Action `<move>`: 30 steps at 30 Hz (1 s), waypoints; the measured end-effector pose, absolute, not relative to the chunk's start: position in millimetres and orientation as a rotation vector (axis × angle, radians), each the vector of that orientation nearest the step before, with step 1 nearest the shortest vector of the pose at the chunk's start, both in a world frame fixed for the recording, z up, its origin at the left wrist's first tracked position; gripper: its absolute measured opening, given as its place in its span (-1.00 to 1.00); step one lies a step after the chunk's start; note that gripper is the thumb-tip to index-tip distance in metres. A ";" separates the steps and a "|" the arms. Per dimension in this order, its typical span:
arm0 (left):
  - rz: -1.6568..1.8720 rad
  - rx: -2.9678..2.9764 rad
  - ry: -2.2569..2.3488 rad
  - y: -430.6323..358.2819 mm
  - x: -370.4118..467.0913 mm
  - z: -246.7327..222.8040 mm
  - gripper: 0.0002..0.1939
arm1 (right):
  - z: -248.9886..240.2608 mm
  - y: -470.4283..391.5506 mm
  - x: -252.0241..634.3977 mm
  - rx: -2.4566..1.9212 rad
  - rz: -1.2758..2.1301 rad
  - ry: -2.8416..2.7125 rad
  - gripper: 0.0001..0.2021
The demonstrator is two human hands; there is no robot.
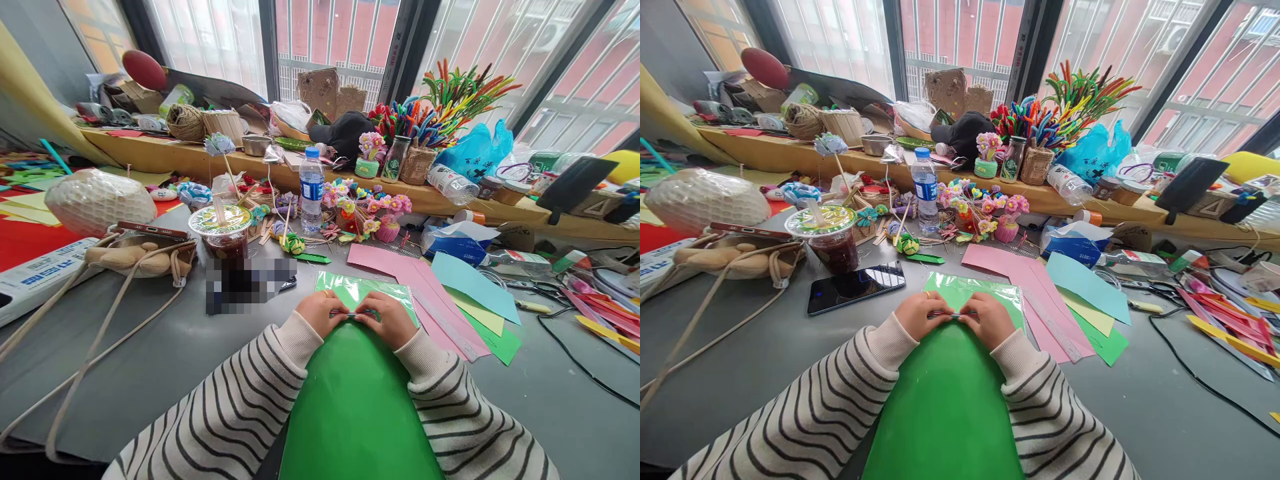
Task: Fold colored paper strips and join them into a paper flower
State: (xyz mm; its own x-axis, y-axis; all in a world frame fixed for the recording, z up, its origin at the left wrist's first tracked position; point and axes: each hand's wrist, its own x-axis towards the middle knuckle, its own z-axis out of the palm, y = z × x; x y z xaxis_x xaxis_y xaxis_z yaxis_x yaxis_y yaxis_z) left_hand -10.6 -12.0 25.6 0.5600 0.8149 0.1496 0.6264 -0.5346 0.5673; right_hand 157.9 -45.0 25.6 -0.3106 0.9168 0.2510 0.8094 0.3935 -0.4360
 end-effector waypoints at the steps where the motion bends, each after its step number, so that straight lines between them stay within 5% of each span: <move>1: 0.578 2.337 1.145 -11.8 -11.6 23.9 -0.84 | 25.0 -45.0 158.0 -1.473 0.306 -2.202 -0.96; 6: 0.665 2.310 1.060 -5.5 -18.1 9.2 -0.78 | 23.1 -45.1 158.3 -1.454 0.263 -2.203 -0.97; 12: 0.764 2.197 0.987 -2.8 -32.7 0.2 -0.43 | 23.1 -45.0 158.7 -1.454 0.255 -2.201 -0.96; 30: 0.551 2.582 1.029 -18.1 -14.0 21.6 -0.71 | 21.9 -45.0 158.8 -1.456 0.251 -2.200 -0.96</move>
State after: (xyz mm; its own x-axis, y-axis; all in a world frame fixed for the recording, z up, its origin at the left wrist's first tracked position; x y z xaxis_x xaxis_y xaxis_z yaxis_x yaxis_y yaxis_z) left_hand -14.0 -18.1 21.6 0.6689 0.7049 0.2359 0.5872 -0.6956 0.4139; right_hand 158.8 -45.0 21.9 -0.3136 0.9029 0.2941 0.8135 0.4152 -0.4073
